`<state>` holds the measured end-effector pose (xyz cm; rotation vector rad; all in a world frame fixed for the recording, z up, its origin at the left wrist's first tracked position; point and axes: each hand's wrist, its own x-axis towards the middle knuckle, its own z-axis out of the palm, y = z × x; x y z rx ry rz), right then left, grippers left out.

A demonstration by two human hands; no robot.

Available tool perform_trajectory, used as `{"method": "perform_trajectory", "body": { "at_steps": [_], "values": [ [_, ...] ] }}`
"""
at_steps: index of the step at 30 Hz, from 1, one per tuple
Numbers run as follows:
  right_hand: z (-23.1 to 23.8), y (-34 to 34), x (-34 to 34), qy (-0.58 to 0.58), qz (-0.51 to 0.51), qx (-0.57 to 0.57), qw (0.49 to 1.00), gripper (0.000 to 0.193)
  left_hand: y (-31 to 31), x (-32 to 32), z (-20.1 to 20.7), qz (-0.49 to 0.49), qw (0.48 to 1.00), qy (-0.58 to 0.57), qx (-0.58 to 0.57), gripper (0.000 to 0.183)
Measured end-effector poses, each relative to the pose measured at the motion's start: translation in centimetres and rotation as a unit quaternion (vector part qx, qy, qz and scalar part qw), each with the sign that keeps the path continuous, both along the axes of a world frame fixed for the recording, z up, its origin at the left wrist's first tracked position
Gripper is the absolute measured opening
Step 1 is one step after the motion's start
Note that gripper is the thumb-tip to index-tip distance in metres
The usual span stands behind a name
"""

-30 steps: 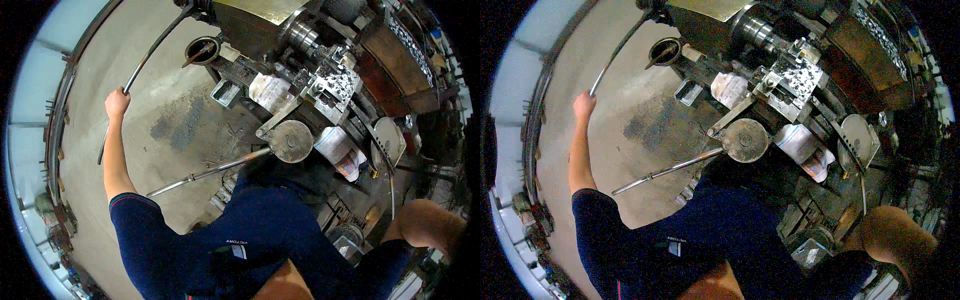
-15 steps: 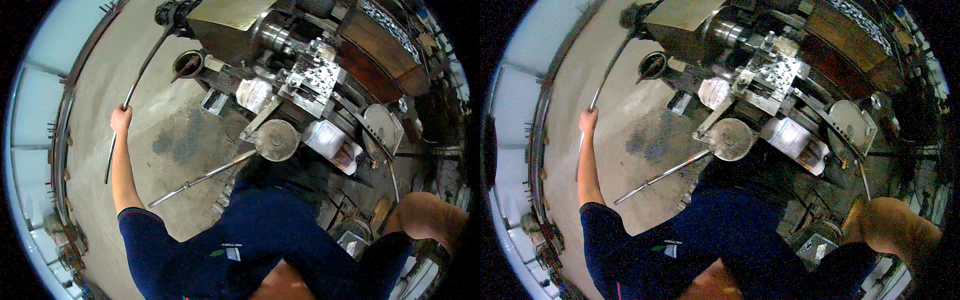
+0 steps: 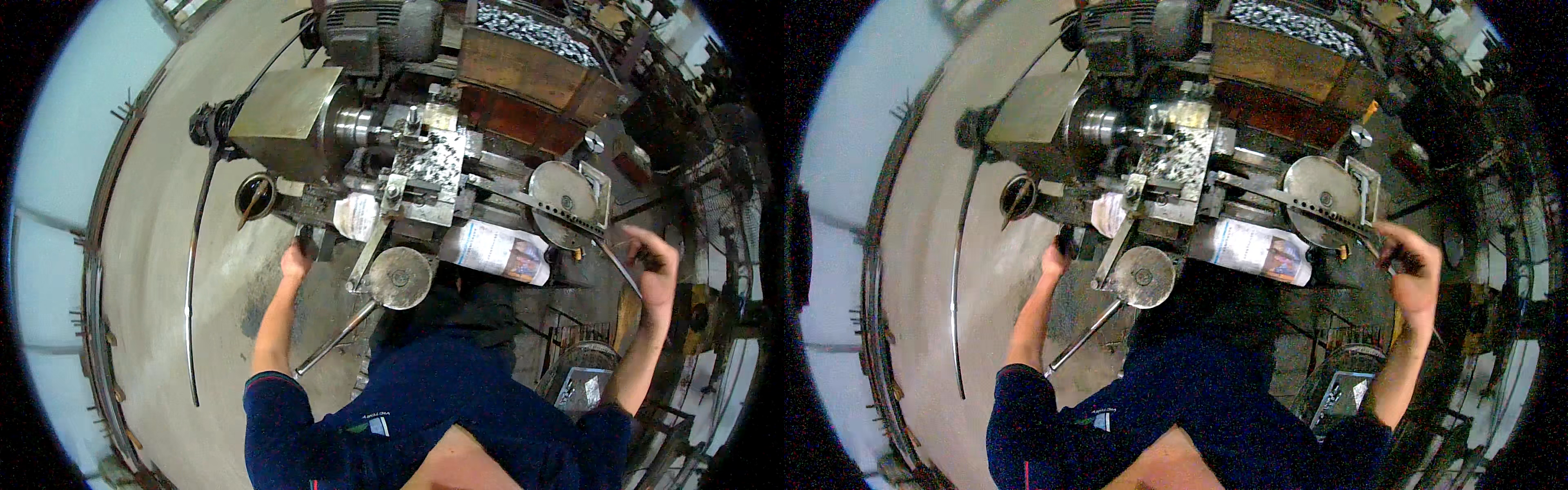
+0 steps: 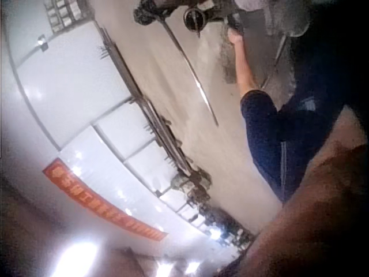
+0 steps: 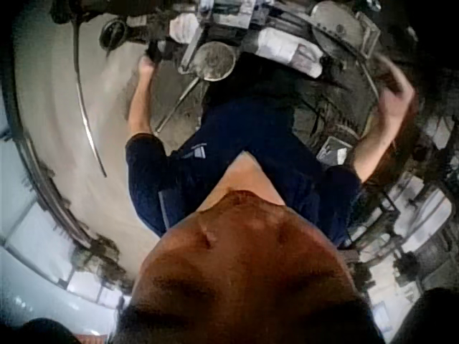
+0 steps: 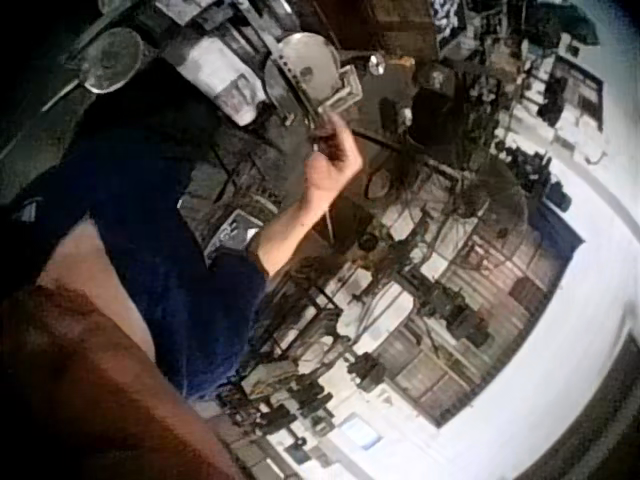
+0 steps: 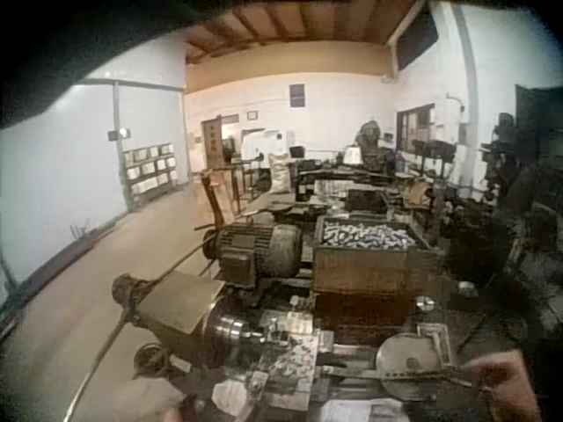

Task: The person operates a manual fabrication machine by loading small metal parts into a fixture, pulling a lever to form the components, and placing them into a wire bin.

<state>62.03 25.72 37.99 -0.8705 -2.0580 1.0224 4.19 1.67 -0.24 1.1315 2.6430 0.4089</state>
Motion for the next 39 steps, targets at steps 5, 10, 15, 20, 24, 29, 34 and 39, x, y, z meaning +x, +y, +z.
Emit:
{"method": "perform_trajectory", "body": {
  "at_steps": [5,10,15,20,24,29,34,39],
  "values": [
    [-9.1,3.2,7.5,-0.1,-0.164,-0.164,0.968,0.049,2.4,-2.8,6.7,-0.13,0.949,0.155,-0.244,0.038],
    [-18.5,5.9,19.1,-0.5,-0.315,0.081,0.803,0.067,2.8,0.0,8.6,-0.09,0.977,0.136,-0.135,0.029],
    [-19.1,4.4,23.0,-0.613,-0.397,-0.056,0.68,0.046,-0.3,3.0,10.6,-0.069,0.993,0.022,-0.099,0.033],
    [-22.7,-0.2,23.2,-0.575,-0.398,-0.023,0.714,0.028,-6.0,3.8,10.0,-0.153,0.977,-0.125,-0.077,0.038],
    [-25.3,-9.6,21.6,-0.489,-0.341,-0.045,0.802,0.033,-7.7,6.1,10.8,-0.083,0.969,-0.181,-0.147,0.04],
    [-22.2,-14.6,14.2,-0.32,-0.328,-0.184,0.869,0.026,-10.6,3.5,5.9,-0.032,0.959,-0.224,-0.172,0.04],
    [-24.2,-15.6,14.2,-0.256,-0.343,-0.176,0.886,0.02,-10.7,2.2,5.1,0.013,0.952,-0.284,-0.117,0.038],
    [-24.8,-14.4,15.4,-0.392,-0.332,-0.142,0.846,0.026,-7.7,2.2,6.0,-0.018,0.962,-0.251,-0.109,0.035]
  ]
}}
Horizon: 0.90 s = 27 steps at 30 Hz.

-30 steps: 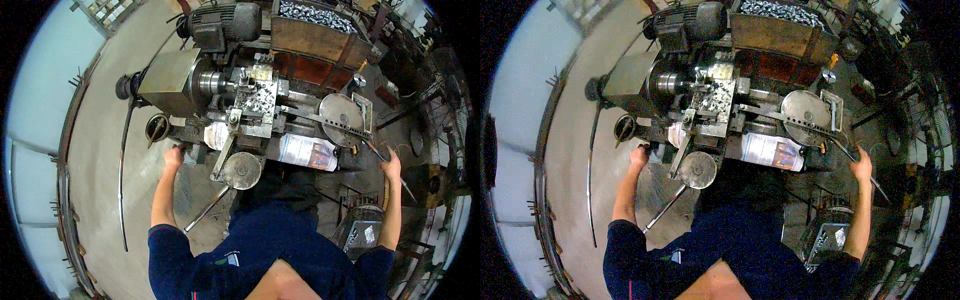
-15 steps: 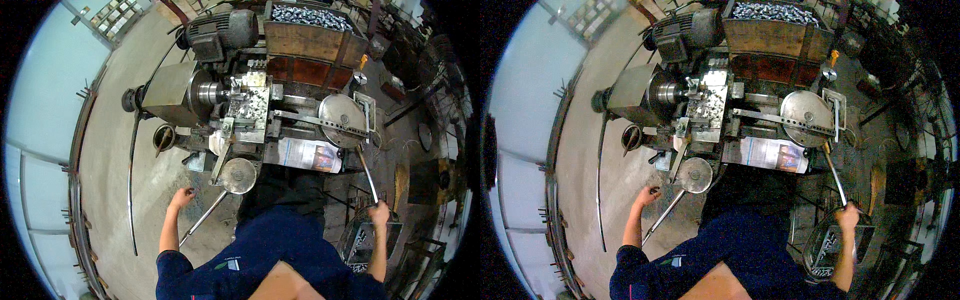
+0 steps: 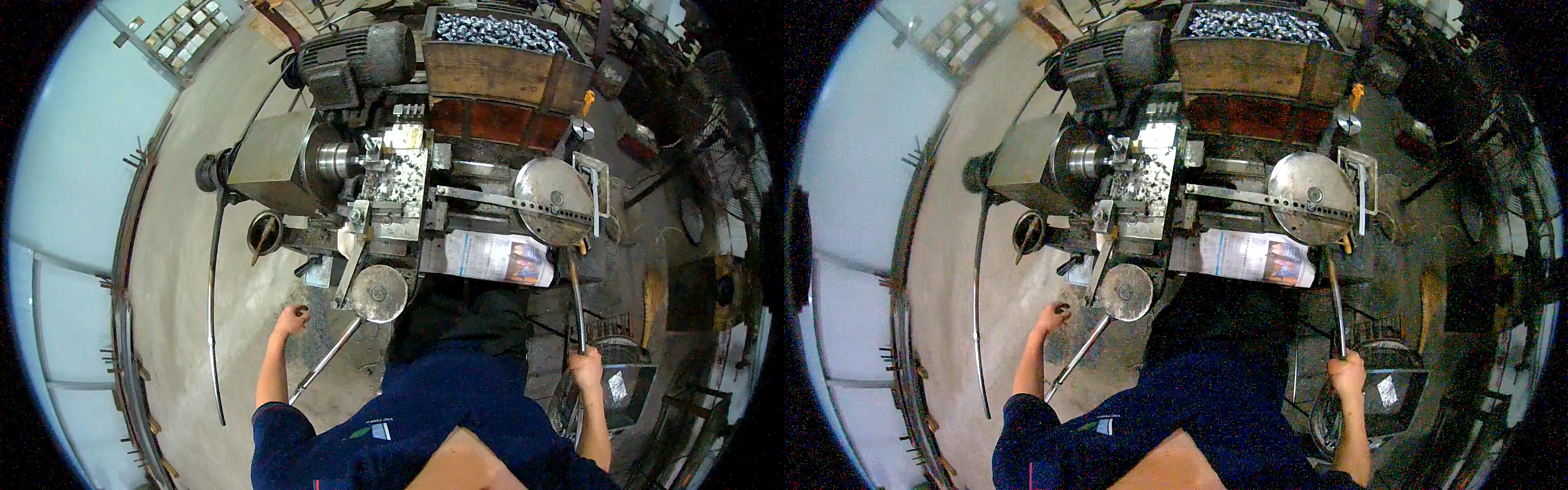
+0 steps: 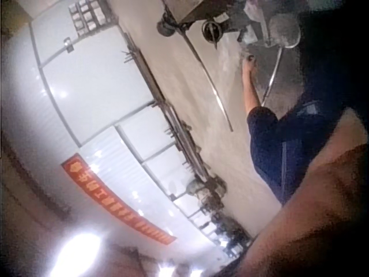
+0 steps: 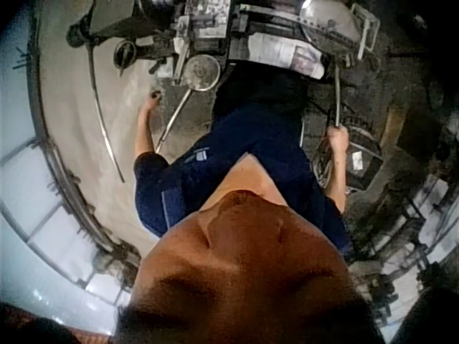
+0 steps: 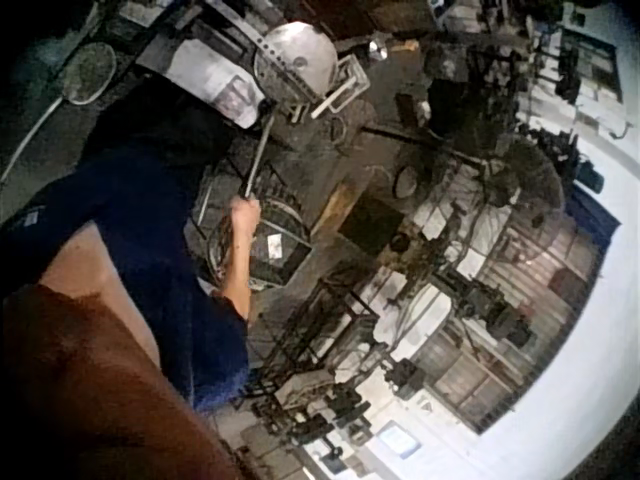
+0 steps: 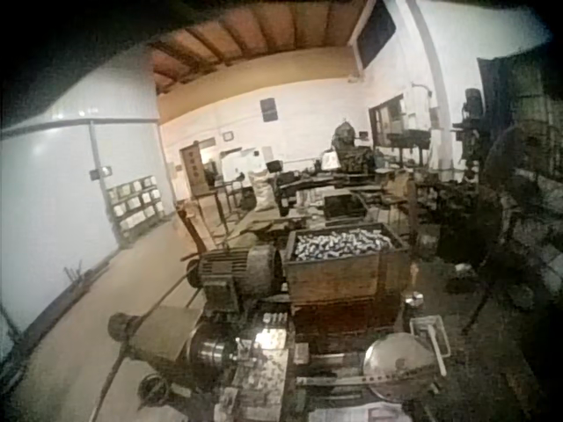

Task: The person operates a manual fabrication machine by loading small metal parts into a fixture, pulling a lever to form the components, and placing them into a wire bin.

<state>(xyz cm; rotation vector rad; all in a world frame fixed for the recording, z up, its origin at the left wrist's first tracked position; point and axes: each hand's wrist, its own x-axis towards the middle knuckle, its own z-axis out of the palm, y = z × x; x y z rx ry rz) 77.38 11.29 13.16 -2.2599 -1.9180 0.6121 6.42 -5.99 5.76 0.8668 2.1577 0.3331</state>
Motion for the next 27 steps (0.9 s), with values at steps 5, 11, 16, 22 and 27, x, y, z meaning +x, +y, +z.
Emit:
{"method": "perform_trajectory", "body": {
  "at_steps": [5,11,16,22,27],
  "values": [
    [1.2,5.8,4.9,-0.163,0.003,-0.021,0.986,0.036,1.0,-2.0,0.4,0.015,0.999,-0.003,0.039,0.035],
    [7.4,19.1,5.0,-0.341,-0.093,-0.059,0.934,0.044,5.1,-5.1,1.2,-0.049,0.971,0.22,0.077,0.039],
    [4.8,19.6,3.2,-0.339,-0.075,0.094,0.933,0.062,9.3,-4.3,1.7,-0.097,0.942,0.317,0.046,0.039],
    [4.3,11.6,0.0,-0.235,0.006,0.301,0.924,0.065,9.7,-2.2,-1.3,-0.045,0.939,0.339,-0.025,0.047],
    [4.5,10.6,-2.5,-0.013,0.009,0.253,0.967,0.05,10.1,0.5,-8.7,0.114,0.923,0.366,0.037,0.05]
  ]
}}
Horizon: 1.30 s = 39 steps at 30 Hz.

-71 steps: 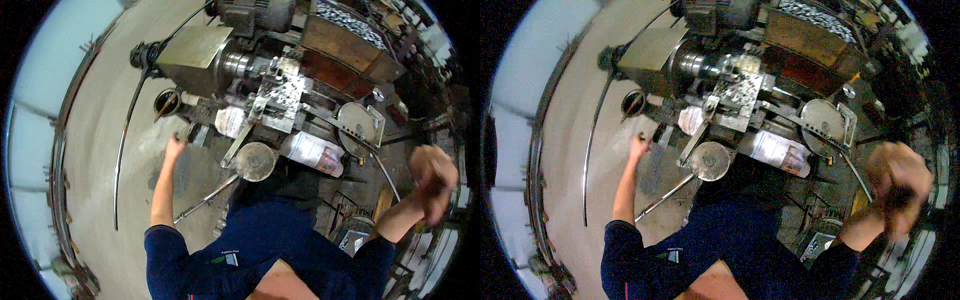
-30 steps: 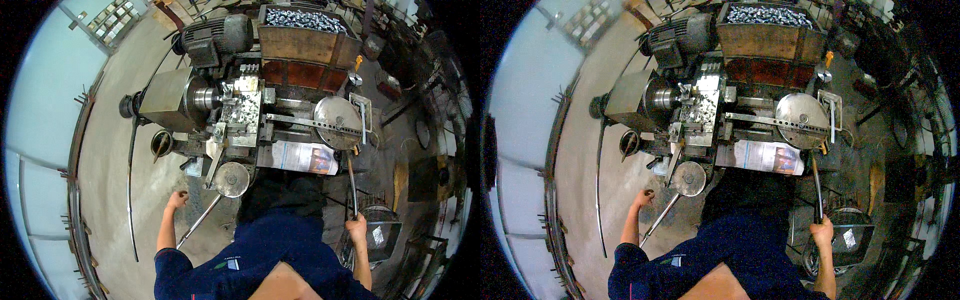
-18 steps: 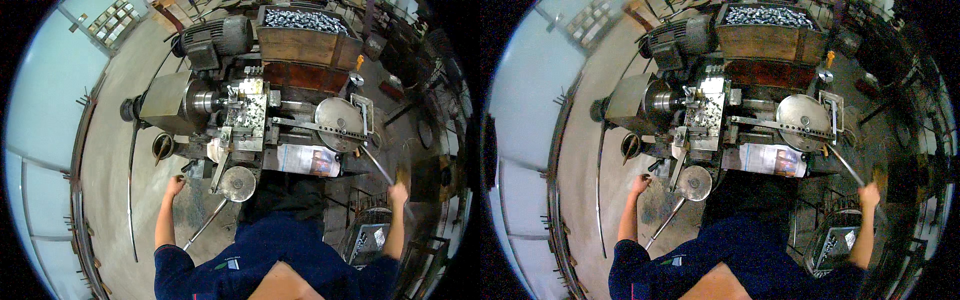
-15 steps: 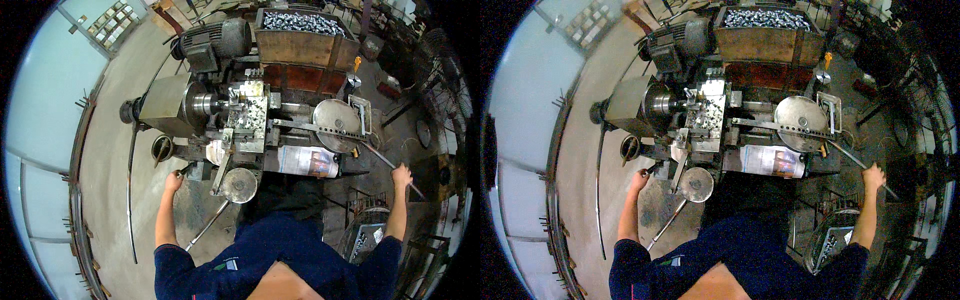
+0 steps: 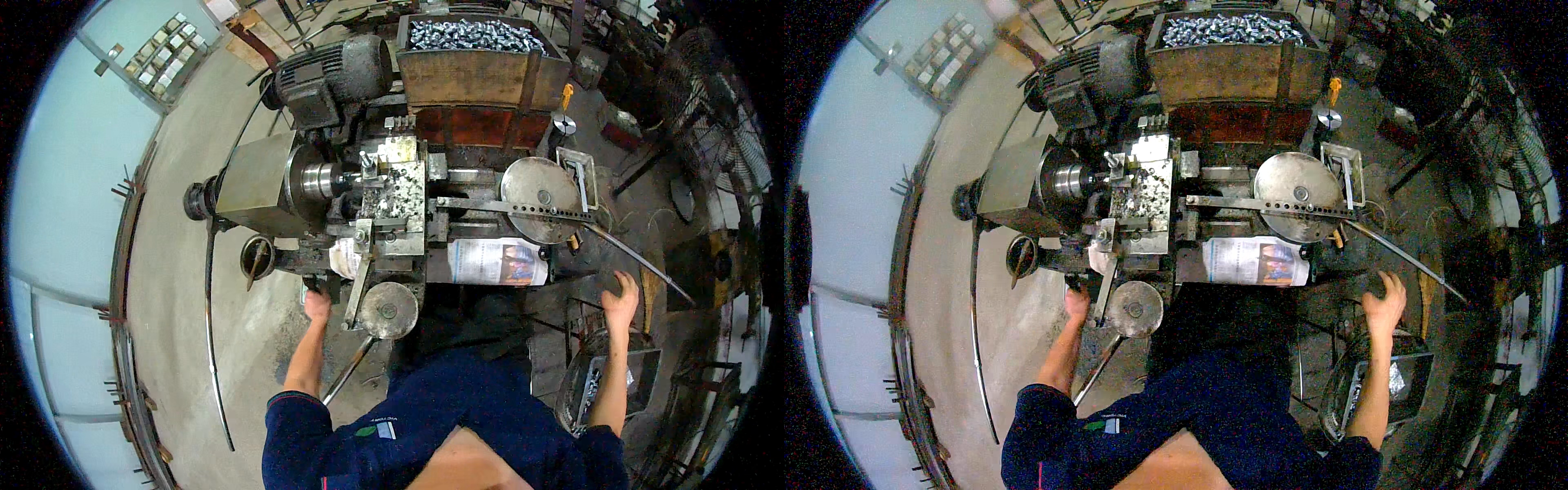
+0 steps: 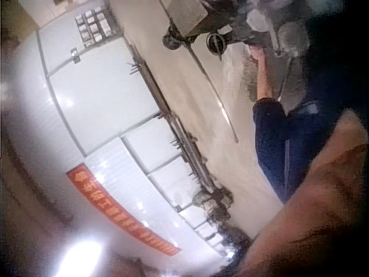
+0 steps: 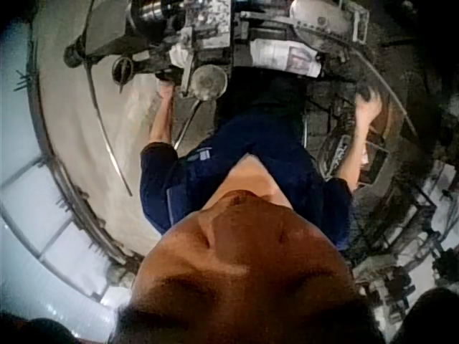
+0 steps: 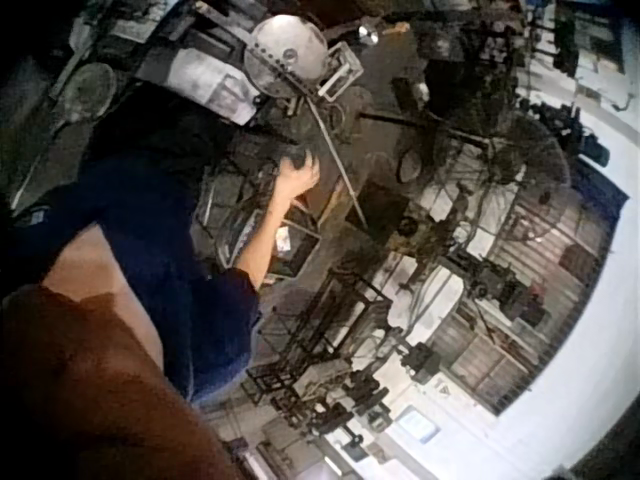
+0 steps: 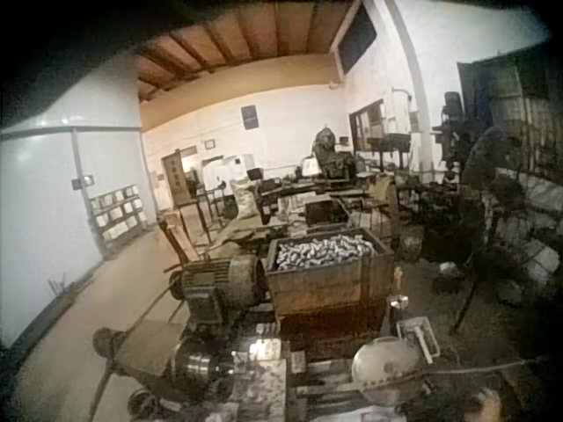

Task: The person operates a manual fabrication machine by loading small metal parts into a fixture, pulling a lever to form the components, and placing them into a wire bin.

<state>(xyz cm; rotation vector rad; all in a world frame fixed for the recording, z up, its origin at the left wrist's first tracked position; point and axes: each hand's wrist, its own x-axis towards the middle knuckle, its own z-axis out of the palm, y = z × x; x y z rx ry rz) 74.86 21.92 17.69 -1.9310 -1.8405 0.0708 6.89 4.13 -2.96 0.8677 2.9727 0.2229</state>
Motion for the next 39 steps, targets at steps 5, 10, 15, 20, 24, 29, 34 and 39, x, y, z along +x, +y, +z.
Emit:
{"method": "perform_trajectory", "body": {
  "at_steps": [5,10,15,20,24,29,34,39],
  "values": [
    [5.9,3.9,-5.8,0.048,0.182,0.071,0.98,0.042,-0.7,-3.5,5.4,-0.201,0.963,0.003,-0.179,0.049],
    [12.1,7.2,-19.1,0.122,0.378,0.014,0.918,0.038,-2.3,-5.4,5.2,-0.154,0.968,-0.134,-0.149,0.049],
    [14.0,7.5,-33.9,0.12,0.595,0.094,0.789,0.037,-4.4,-5.9,17.0,-0.128,0.933,-0.335,0.042,0.045],
    [13.3,9.0,-44.1,-0.108,0.61,0.126,0.775,0.027,-10.7,-9.9,29.2,-0.029,0.993,-0.023,0.108,0.032],
    [13.9,7.1,-48.3,-0.267,0.611,0.087,0.74,0.024,-26.8,-17.6,24.3,0.055,0.982,0.103,0.148,0.036],
    [12.7,8.5,-48.7,-0.28,0.589,0.0,0.758,0.024,-16.7,-2.8,23.6,0.109,0.988,0.061,0.086,0.046],
    [13.0,7.9,-48.2,-0.287,0.578,0.002,0.764,0.028,-16.2,0.3,26.4,0.059,0.98,-0.11,0.158,0.038],
    [17.7,8.2,-43.9,-0.166,0.575,0.085,0.797,0.027,-16.7,-5.8,25.0,-0.018,0.995,-0.097,0.024,0.032]
  ]
}}
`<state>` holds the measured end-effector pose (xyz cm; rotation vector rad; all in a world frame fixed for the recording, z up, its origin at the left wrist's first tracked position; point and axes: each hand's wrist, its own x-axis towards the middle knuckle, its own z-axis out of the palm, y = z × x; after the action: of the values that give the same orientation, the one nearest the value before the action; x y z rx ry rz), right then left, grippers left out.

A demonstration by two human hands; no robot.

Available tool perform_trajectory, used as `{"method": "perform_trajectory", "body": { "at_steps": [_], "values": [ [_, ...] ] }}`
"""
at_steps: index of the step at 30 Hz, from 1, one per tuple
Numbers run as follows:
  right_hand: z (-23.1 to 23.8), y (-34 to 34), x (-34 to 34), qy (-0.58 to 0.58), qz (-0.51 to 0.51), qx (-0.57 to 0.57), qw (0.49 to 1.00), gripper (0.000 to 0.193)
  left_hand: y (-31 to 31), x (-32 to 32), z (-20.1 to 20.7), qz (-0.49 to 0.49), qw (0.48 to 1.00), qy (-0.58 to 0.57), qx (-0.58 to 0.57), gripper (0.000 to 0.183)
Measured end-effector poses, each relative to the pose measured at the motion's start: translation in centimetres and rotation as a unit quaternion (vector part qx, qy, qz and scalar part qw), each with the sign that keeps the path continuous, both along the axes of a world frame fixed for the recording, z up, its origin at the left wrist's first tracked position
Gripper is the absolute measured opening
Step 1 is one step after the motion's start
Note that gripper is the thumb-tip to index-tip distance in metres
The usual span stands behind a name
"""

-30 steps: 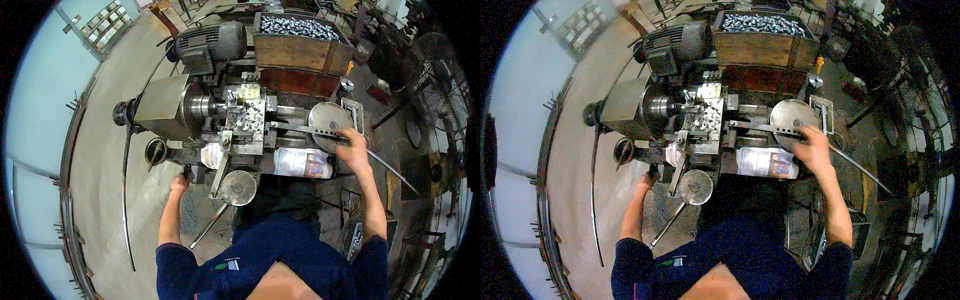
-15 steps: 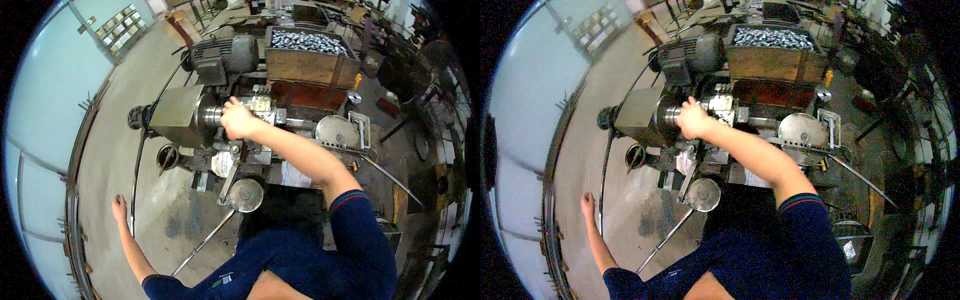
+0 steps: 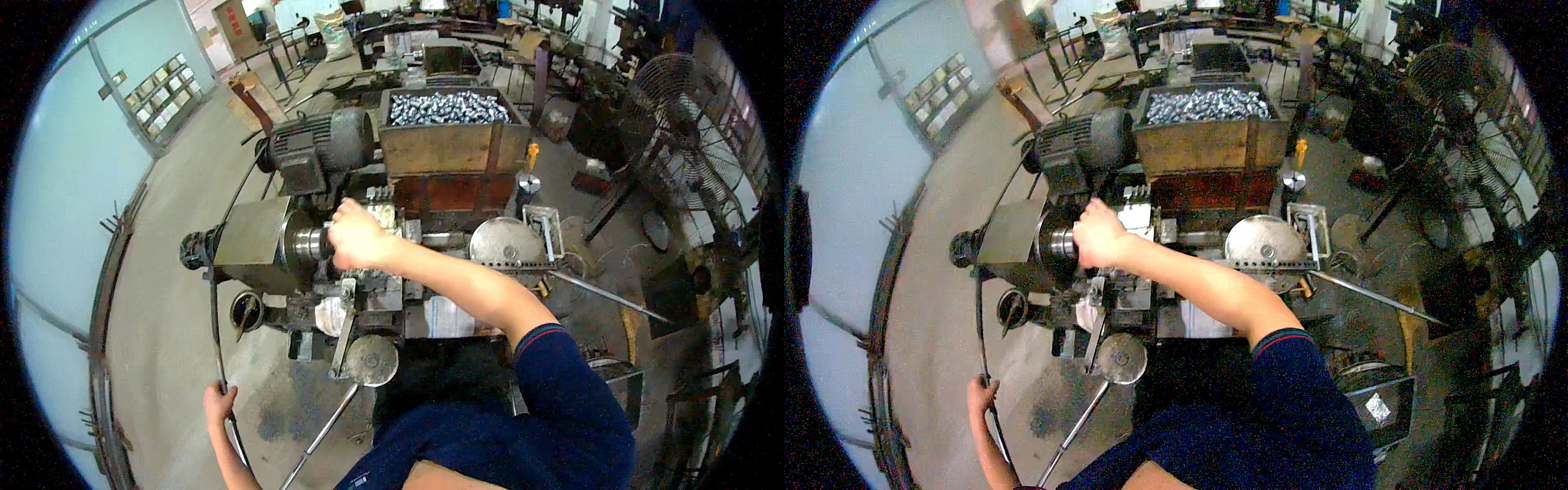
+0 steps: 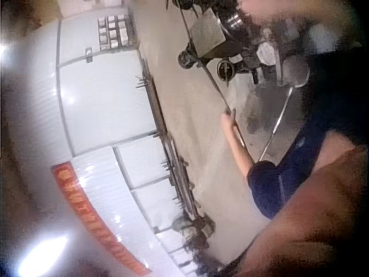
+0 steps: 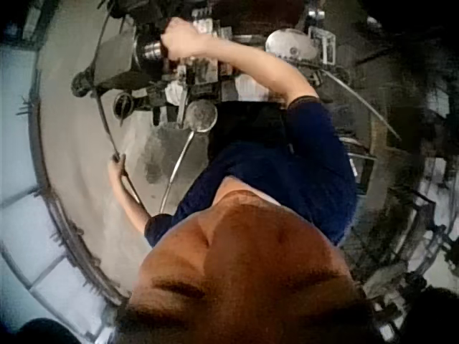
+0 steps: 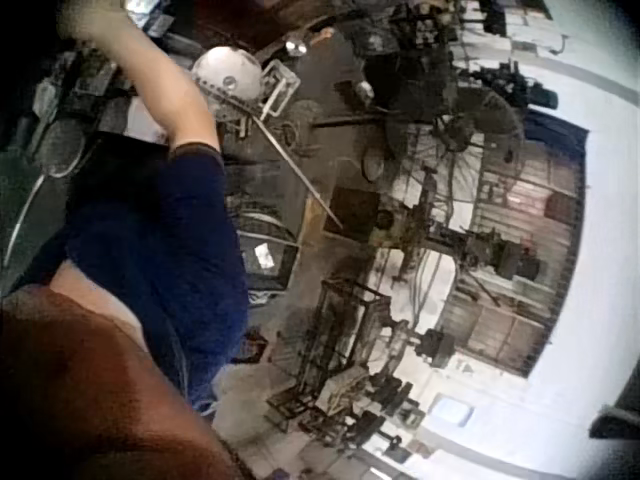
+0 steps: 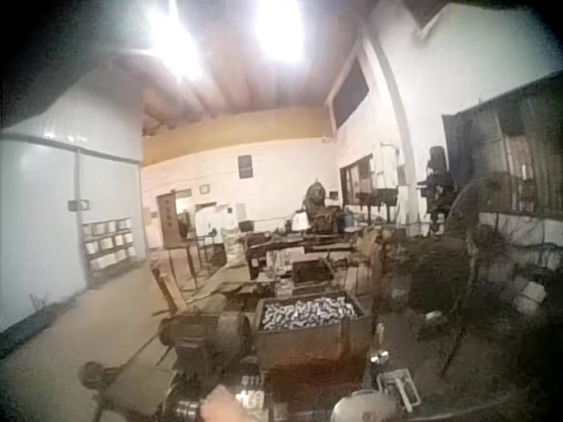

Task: The person operates a manual fabrication machine by loading small metal parts into a fixture, pulling a lever to form the components, and placing them into a wire bin.

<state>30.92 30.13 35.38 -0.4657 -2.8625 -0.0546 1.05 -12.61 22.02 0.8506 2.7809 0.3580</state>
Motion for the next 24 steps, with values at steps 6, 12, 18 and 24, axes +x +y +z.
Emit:
{"method": "perform_trajectory", "body": {
  "at_steps": [6,12,18,24],
  "values": [
    [3.9,11.7,11.1,0.068,-0.225,-0.055,0.97,0.03,1.4,-0.2,-2.1,0.065,0.909,-0.276,0.306,0.017],
    [7.2,22.2,18.4,0.238,-0.367,-0.113,0.892,0.033,3.0,0.7,-1.6,0.075,0.931,-0.203,0.295,0.018],
    [6.3,24.7,21.8,0.397,-0.225,-0.284,0.843,0.036,2.5,0.1,-2.5,0.092,0.922,-0.208,0.314,0.024],
    [3.8,17.1,31.2,0.363,-0.254,-0.328,0.834,0.032,3.4,0.9,-1.1,0.064,0.906,-0.259,0.329,0.028]
  ]
}}
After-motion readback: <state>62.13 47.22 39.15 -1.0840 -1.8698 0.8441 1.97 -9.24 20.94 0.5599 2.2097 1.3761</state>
